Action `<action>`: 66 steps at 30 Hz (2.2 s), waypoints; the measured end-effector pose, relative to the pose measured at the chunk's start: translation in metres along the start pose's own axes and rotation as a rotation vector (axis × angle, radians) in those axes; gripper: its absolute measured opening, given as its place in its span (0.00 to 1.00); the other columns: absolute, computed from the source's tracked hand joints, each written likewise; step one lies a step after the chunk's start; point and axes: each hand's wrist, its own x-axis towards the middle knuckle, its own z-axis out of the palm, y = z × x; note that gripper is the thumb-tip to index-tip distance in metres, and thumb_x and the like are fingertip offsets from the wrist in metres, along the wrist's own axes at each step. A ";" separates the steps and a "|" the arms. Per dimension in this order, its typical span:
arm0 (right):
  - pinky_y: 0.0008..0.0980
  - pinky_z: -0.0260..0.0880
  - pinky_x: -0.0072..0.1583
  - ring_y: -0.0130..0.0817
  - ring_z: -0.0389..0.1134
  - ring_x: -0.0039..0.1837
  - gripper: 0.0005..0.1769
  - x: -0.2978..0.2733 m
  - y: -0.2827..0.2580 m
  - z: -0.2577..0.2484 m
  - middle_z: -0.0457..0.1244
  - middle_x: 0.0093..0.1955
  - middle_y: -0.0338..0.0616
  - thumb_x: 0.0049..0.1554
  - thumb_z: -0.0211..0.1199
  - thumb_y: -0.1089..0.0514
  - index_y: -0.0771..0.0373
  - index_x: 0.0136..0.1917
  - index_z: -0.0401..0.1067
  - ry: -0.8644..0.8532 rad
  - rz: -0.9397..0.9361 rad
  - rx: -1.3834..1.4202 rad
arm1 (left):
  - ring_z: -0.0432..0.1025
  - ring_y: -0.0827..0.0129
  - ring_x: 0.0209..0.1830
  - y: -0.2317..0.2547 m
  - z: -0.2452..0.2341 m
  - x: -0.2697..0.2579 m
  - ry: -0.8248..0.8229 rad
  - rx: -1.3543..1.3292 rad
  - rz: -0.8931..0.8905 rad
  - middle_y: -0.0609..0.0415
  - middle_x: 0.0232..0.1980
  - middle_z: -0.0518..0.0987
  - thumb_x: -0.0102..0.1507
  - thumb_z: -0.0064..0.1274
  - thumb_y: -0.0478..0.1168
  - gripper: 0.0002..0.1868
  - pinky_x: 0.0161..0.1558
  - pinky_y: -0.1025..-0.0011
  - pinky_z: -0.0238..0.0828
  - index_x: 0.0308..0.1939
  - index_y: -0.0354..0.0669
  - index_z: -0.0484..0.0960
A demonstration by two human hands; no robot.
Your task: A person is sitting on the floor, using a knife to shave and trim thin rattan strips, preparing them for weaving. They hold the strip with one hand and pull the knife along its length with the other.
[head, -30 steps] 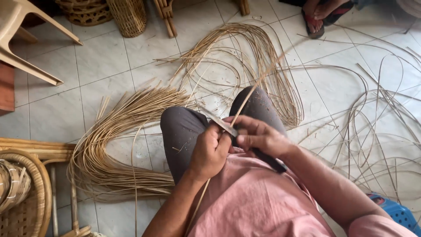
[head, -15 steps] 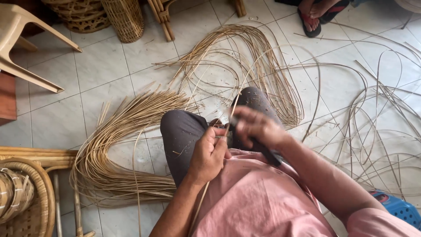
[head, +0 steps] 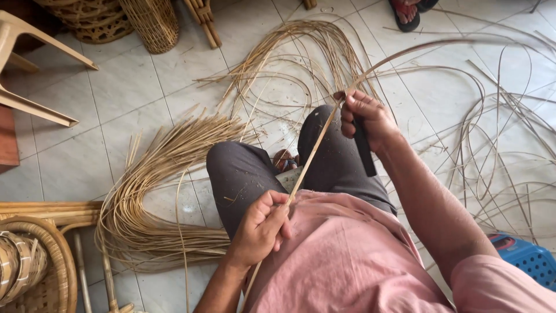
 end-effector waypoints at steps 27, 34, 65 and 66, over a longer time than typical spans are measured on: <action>0.31 0.60 0.33 0.26 0.56 0.27 0.21 -0.024 0.063 -0.102 0.50 0.28 0.32 0.65 0.47 0.50 0.59 0.52 0.79 -0.033 0.357 0.478 | 0.80 0.48 0.36 0.004 -0.045 0.018 0.117 0.955 0.298 0.46 0.31 0.81 0.66 0.52 0.43 0.06 0.39 0.57 0.77 0.39 0.48 0.82; 0.31 0.62 0.33 0.24 0.56 0.29 0.23 -0.039 0.053 -0.061 0.49 0.30 0.30 0.68 0.48 0.46 0.56 0.69 0.70 0.040 0.306 0.351 | 0.78 0.52 0.28 -0.001 -0.019 0.034 0.281 0.874 0.169 0.48 0.22 0.79 0.62 0.59 0.48 0.11 0.30 0.60 0.74 0.29 0.48 0.84; 0.33 0.64 0.31 0.33 0.62 0.27 0.25 -0.028 0.033 -0.008 0.57 0.31 0.40 0.64 0.54 0.58 0.59 0.74 0.63 -0.165 0.075 0.288 | 0.66 0.75 0.15 -0.006 0.005 0.051 0.219 0.369 0.192 0.50 0.13 0.73 0.64 0.59 0.38 0.12 0.18 0.75 0.66 0.29 0.34 0.83; 0.34 0.64 0.31 0.34 0.61 0.27 0.21 -0.035 0.039 0.005 0.56 0.31 0.40 0.64 0.55 0.59 0.57 0.71 0.67 -0.186 0.139 0.302 | 0.67 0.73 0.16 -0.002 0.008 0.051 0.248 0.435 0.240 0.49 0.14 0.74 0.64 0.59 0.38 0.11 0.20 0.73 0.67 0.29 0.35 0.83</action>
